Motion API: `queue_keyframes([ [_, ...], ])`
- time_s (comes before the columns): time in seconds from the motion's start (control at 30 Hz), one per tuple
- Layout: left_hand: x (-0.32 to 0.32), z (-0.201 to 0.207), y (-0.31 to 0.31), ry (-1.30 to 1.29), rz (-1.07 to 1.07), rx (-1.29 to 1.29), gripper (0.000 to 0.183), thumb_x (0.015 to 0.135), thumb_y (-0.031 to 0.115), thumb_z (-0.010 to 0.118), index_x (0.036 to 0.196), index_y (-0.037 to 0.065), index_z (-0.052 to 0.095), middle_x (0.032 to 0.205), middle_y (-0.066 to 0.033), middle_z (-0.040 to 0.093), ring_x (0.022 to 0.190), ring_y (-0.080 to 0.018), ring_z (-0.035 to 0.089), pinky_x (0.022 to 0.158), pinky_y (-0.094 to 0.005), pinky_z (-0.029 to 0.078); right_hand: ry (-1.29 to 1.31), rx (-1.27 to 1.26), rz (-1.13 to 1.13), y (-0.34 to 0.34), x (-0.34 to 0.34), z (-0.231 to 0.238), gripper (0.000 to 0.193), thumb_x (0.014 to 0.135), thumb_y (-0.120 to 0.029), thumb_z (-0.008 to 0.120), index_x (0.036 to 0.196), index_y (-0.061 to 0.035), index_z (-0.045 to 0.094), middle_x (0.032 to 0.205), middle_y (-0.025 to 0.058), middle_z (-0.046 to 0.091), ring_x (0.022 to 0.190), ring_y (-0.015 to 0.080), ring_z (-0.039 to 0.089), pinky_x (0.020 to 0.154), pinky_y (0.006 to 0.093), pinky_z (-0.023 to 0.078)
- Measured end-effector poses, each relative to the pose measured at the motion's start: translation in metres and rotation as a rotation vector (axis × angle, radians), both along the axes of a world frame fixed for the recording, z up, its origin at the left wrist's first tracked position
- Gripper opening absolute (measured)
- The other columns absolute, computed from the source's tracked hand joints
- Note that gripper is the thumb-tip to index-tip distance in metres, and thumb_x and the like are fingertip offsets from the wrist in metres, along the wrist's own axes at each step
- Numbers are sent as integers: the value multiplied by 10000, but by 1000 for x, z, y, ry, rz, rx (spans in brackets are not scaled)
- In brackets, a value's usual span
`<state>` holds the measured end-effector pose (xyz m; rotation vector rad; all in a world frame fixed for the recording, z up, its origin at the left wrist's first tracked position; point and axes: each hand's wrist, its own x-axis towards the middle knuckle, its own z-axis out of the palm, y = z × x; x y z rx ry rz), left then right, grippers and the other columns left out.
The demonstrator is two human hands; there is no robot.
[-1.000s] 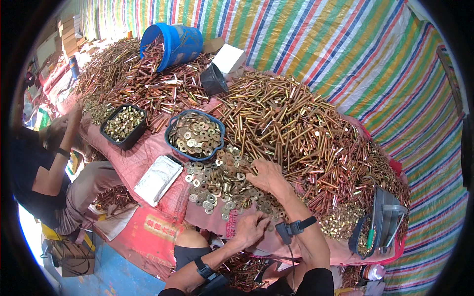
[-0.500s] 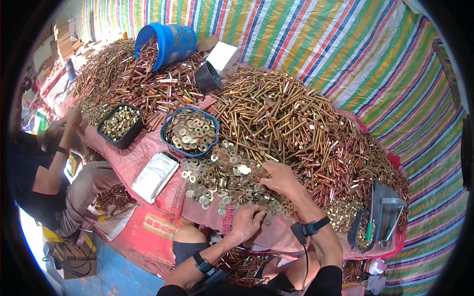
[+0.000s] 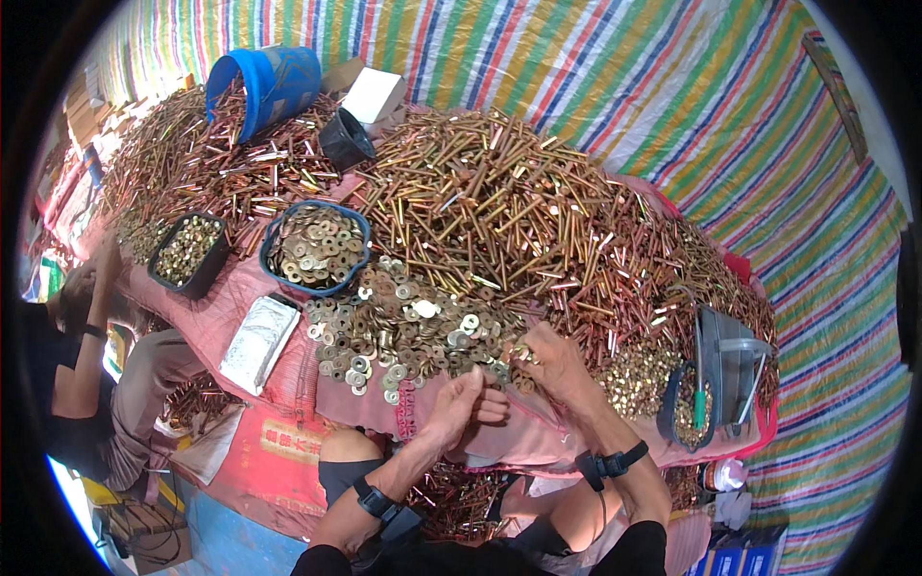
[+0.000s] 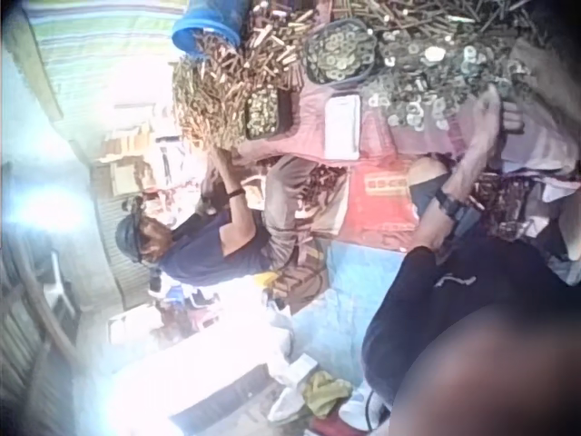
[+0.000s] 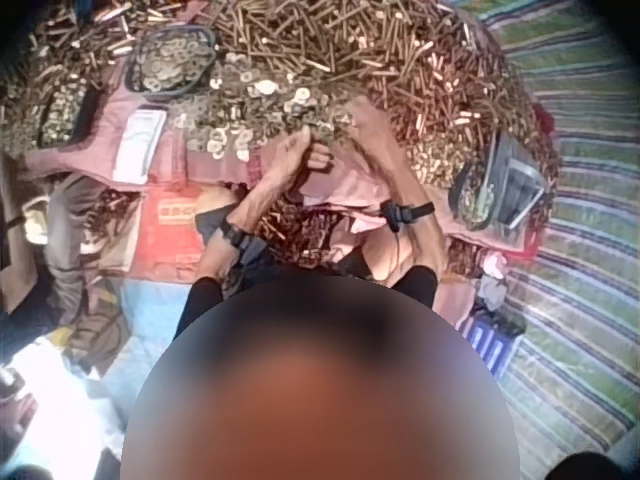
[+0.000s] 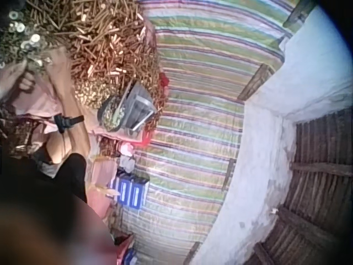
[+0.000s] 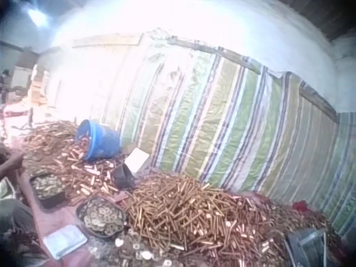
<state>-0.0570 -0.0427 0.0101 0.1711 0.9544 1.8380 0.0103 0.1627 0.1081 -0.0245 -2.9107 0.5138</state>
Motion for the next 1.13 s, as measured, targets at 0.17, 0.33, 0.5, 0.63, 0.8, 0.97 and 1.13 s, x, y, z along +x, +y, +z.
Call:
queue_keyframes([
  [0.17, 7, -6, 14, -293, -111, 150, 763, 1058, 653, 409, 1366, -37, 521, 1273, -231, 634, 1151, -385, 686, 1045, -542, 580, -22, 114, 49, -20, 26, -13, 197, 889, -129, 691, 1073, -121, 620, 1037, 141, 572, 809, 406, 666, 682, 504, 547],
  [0.33, 15, -18, 29, -364, -158, 130, 688, 1069, 620, 427, 1334, -1, 561, 1217, -142, 643, 1172, -311, 656, 1043, -572, 577, -146, -42, 102, -25, 37, -38, 336, 824, -31, 689, 1146, -111, 635, 1062, 139, 566, 900, 421, 664, 688, 514, 551],
  [0.5, 20, -26, 27, -342, -133, 72, 547, 1086, 517, 507, 1311, 24, 580, 1220, -120, 663, 1132, -292, 684, 1051, -570, 583, 32, -156, 101, -24, 58, -38, 613, 797, 21, 702, 1381, -73, 541, 1160, 175, 549, 975, 427, 611, 818, 487, 529],
  [0.63, 17, -22, 26, -341, -194, 117, 449, 1110, 361, 541, 1391, 11, 553, 1262, -139, 671, 1166, -297, 688, 1031, -516, 610, -3, -345, -31, -29, 72, -36, 618, 838, 16, 701, 1429, -51, 532, 1281, 150, 576, 1049, 354, 642, 869, 417, 549],
  [0.8, 17, -12, 22, -282, -265, 129, 469, 1104, 230, 556, 1500, -14, 493, 1356, -209, 659, 1135, -330, 728, 965, -475, 652, 102, -492, -248, -17, 82, -63, 534, 947, -54, 671, 1468, -18, 563, 1266, 92, 656, 952, 149, 626, 799, 304, 544],
  [0.97, 18, -8, 23, -279, -242, 108, 457, 1088, 188, 592, 1483, -28, 512, 1322, -182, 684, 1092, -326, 747, 922, -470, 672, 85, -1331, -502, 0, 98, -70, 350, 1074, -127, 556, 1378, 36, 618, 1182, 117, 690, 908, 158, 690, 790, 303, 594],
  [1.13, 22, -21, 25, -276, -253, 134, 537, 1081, 159, 590, 1564, -10, 427, 1416, -211, 630, 1198, -370, 703, 935, -477, 664, 317, -1895, -614, 6, 94, -82, 482, 1094, -214, 590, 1459, 81, 482, 1211, 183, 658, 1030, 298, 689, 916, 463, 627],
])
